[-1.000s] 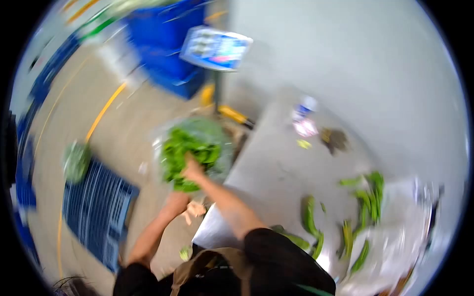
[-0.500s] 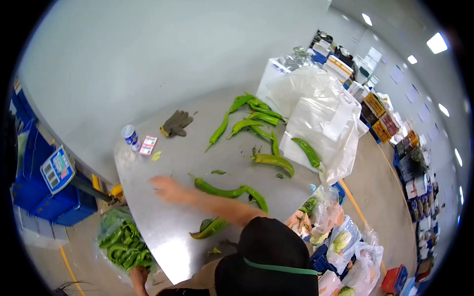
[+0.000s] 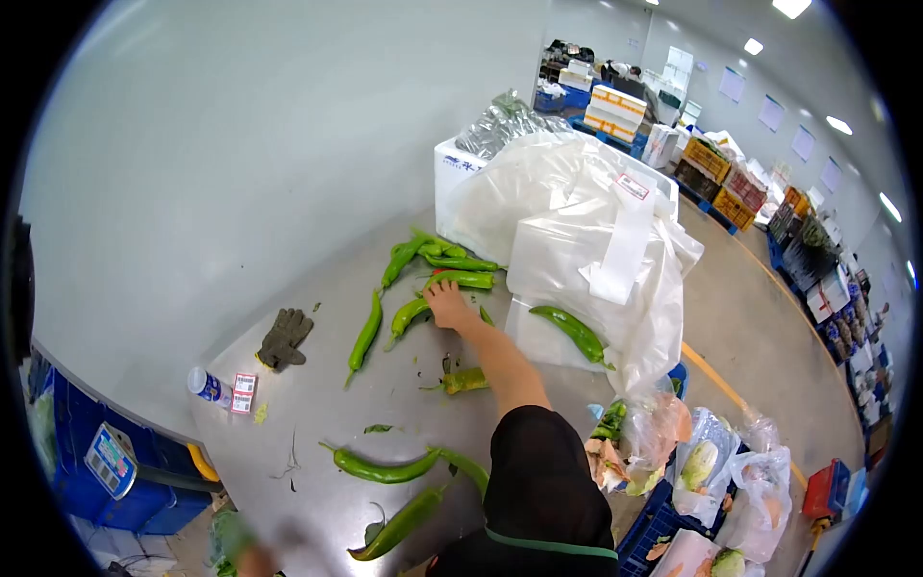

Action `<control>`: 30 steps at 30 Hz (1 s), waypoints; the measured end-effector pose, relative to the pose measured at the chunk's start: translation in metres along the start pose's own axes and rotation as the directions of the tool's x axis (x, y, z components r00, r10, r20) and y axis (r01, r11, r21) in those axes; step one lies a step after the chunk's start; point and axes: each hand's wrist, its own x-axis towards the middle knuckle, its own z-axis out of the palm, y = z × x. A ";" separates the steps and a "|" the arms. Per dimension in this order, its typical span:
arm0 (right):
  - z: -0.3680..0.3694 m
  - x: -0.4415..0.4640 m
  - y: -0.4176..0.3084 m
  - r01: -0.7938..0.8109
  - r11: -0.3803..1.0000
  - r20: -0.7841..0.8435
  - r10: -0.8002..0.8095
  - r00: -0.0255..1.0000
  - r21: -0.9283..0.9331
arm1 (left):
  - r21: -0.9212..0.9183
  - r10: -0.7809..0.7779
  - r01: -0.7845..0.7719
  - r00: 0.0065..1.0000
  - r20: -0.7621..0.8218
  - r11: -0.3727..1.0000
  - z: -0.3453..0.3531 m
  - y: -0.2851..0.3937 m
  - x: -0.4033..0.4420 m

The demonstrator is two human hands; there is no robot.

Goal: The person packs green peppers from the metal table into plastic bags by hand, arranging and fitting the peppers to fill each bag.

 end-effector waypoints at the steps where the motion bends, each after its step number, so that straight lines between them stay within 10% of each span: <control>1: 0.004 0.004 -0.001 0.038 0.999 0.026 -0.038 0.999 -0.004 | 0.010 0.193 -0.193 0.978 -0.081 0.981 0.005 -0.008 0.028; 3: 0.024 0.015 -0.006 -0.003 0.999 -0.007 0.003 1.000 0.036 | -0.321 -0.101 0.031 0.974 -0.204 0.946 -0.180 0.197 0.056; 7: -0.009 0.008 -0.014 -0.330 0.913 0.165 0.296 0.941 0.241 | -0.485 0.138 -0.192 0.980 -0.145 0.853 -0.220 0.276 0.159; 14: -0.014 -0.020 -0.011 -0.389 0.823 0.270 0.297 0.916 0.414 | -0.433 0.300 -0.358 0.933 -0.199 0.827 -0.199 0.372 0.297; 20: -0.020 0.004 0.057 -0.200 0.880 -0.213 0.314 0.925 0.430 | -0.285 0.271 -0.457 0.818 -0.507 0.843 -0.178 0.413 0.361; 23: 0.004 0.009 0.087 -0.426 0.856 0.068 0.426 0.902 0.292 | -0.284 0.213 -0.366 0.867 -0.451 0.886 -0.162 0.423 0.384; 26: 0.022 0.014 0.079 -0.493 0.851 -0.038 0.507 0.861 0.183 | -0.251 0.207 -0.346 0.867 -0.453 0.904 -0.156 0.425 0.391; 30: -0.006 0.021 0.107 -0.353 0.923 0.229 0.315 0.921 0.151 | -0.273 0.160 -0.275 0.911 -0.379 0.922 -0.148 0.415 0.394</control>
